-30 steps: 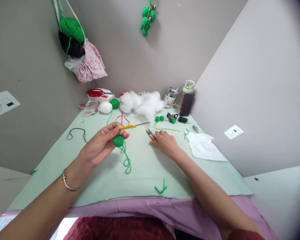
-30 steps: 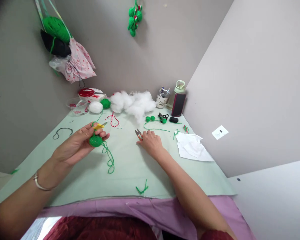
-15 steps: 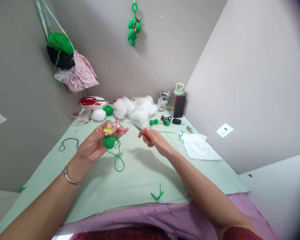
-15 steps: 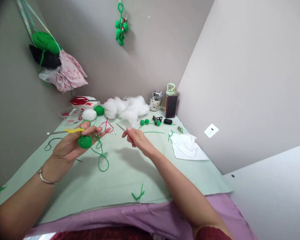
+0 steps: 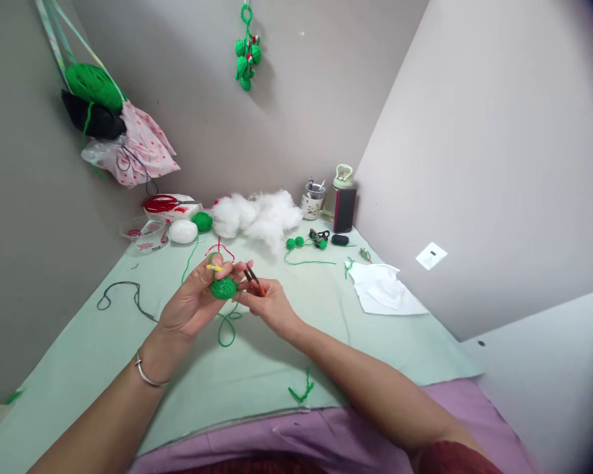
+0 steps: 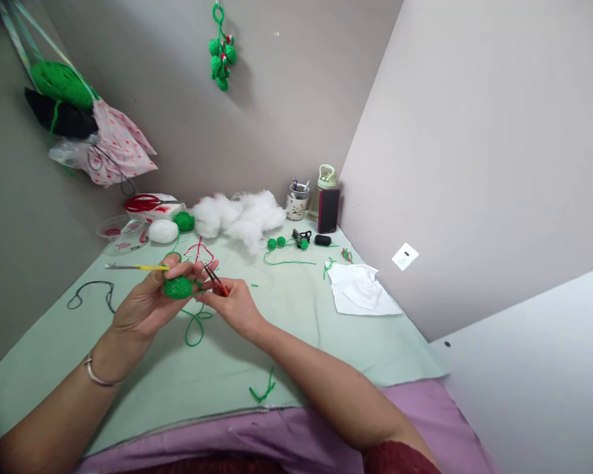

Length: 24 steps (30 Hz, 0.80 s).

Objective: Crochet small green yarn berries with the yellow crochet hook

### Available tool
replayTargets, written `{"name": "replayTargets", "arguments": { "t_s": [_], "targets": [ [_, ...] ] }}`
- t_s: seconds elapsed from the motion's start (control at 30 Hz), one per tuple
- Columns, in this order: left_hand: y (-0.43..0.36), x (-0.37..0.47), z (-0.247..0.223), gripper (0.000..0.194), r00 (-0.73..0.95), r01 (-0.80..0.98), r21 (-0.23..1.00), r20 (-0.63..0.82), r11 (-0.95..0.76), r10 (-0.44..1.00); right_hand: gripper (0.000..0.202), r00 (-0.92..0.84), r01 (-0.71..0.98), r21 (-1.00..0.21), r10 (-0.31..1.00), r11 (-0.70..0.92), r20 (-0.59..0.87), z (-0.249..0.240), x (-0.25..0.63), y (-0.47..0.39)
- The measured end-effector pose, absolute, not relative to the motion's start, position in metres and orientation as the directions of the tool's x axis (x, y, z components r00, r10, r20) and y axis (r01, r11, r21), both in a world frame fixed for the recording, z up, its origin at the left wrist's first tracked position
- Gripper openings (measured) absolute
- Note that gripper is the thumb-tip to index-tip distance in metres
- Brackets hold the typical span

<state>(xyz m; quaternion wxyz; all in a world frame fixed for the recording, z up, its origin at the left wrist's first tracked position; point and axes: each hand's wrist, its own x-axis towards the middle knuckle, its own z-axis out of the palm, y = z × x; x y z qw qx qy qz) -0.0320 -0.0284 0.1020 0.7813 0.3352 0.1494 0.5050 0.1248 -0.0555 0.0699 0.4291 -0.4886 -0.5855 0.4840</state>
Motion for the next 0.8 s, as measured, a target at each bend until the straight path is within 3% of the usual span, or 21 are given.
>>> {"name": "replayTargets", "arguments": {
  "t_s": [0.13, 0.27, 0.4, 0.57, 0.8],
  "targets": [
    [-0.024, -0.049, 0.107, 0.033, 0.332, -0.802, 0.565, 0.151, 0.194, 0.931, 0.052, -0.246, 0.296, -0.954, 0.969, 0.046, -0.029, 0.082, 0.163, -0.050],
    [-0.021, -0.063, 0.107, 0.033, 0.242, -0.869, 0.478, 0.178, 0.131, 0.954, 0.033, -0.208, 0.486, -0.870, 0.978, 0.085, -0.020, 0.094, 0.199, -0.049],
    [-0.023, -0.061, 0.098, 0.038, 0.338, -0.811, 0.550, 0.165, 0.198, 0.927, 0.031, -0.204, 0.564, -0.806, 0.976, 0.179, 0.073, 0.103, 0.196, -0.060],
    [-0.026, -0.054, 0.088, 0.037, 0.471, -0.718, 0.647, 0.181, 0.256, 0.863, 0.034, -0.349, 0.654, -0.639, 0.911, 0.405, 0.221, 0.106, 0.174, -0.073],
    [-0.028, -0.052, 0.081, 0.031, 0.524, -0.668, 0.687, 0.160, 0.287, 0.837, 0.032, -0.383, 0.725, -0.481, 0.869, 0.492, 0.312, 0.094, 0.167, -0.074]
  ]
}}
